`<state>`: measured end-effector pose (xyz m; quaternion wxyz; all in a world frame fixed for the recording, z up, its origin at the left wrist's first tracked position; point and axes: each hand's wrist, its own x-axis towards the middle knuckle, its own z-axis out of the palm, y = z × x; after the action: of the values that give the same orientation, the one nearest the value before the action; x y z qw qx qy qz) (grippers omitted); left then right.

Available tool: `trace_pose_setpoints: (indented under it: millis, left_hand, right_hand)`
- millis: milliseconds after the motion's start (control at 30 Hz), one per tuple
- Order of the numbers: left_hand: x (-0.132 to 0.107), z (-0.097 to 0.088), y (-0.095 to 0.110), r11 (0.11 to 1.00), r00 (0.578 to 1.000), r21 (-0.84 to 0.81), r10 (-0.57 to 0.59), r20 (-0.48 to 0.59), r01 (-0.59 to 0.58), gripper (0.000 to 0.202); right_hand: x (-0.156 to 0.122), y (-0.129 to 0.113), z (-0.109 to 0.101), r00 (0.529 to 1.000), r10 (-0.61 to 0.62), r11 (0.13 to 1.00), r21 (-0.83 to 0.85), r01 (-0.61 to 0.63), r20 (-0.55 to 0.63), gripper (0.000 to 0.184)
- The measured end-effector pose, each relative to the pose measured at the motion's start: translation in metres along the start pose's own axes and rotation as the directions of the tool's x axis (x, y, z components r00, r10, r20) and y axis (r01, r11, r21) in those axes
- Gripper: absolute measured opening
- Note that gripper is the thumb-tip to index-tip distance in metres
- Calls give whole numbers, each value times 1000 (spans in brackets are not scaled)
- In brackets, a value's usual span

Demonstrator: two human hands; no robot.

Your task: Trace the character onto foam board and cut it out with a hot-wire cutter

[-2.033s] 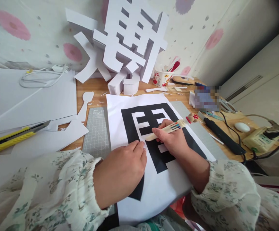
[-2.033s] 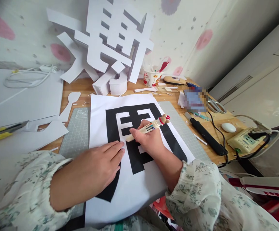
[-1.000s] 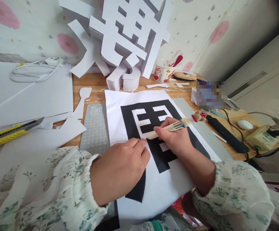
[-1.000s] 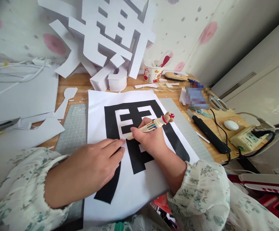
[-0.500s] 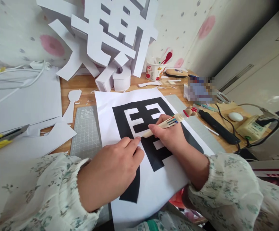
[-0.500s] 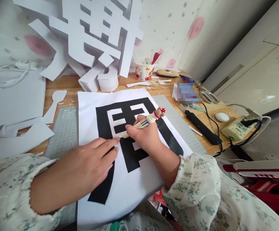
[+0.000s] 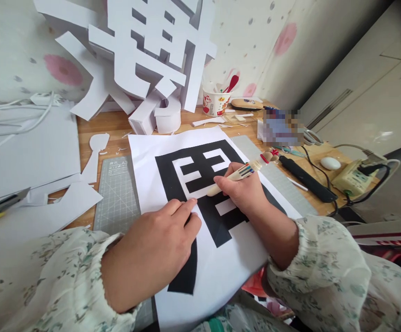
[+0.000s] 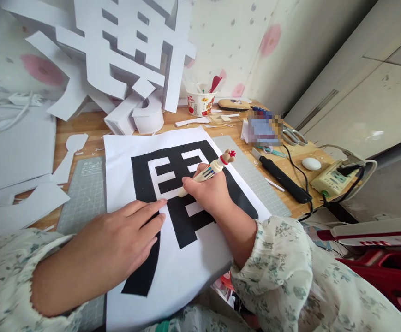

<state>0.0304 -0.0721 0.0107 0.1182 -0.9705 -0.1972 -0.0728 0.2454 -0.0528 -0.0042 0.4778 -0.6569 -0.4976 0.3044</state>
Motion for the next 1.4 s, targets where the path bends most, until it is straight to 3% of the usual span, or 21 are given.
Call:
trace_pose_setpoints:
  millis: [567,1067,1267,1400]
  left_hand:
    - [-3,7,-2,999,999,35,28,20,-29,35]
    - [-6,7,-1,999,995,-32,-29,96,32,43]
    - [-5,8,-1,1000,998,-14,-9,56,9,42]
    - [-6,7,-1,1000,999,6,8,46,-8,43]
  right_hand:
    - [2,0,-11,999,-37,999,-19,38,35,31]
    - [9,10,-16,997,-43,999,24,45,-71,29]
    - [9,7,-23,995,5,999,-44,-10,-102,29]
    - [11,12,-27,991,6,1000,0,-6,-131,30]
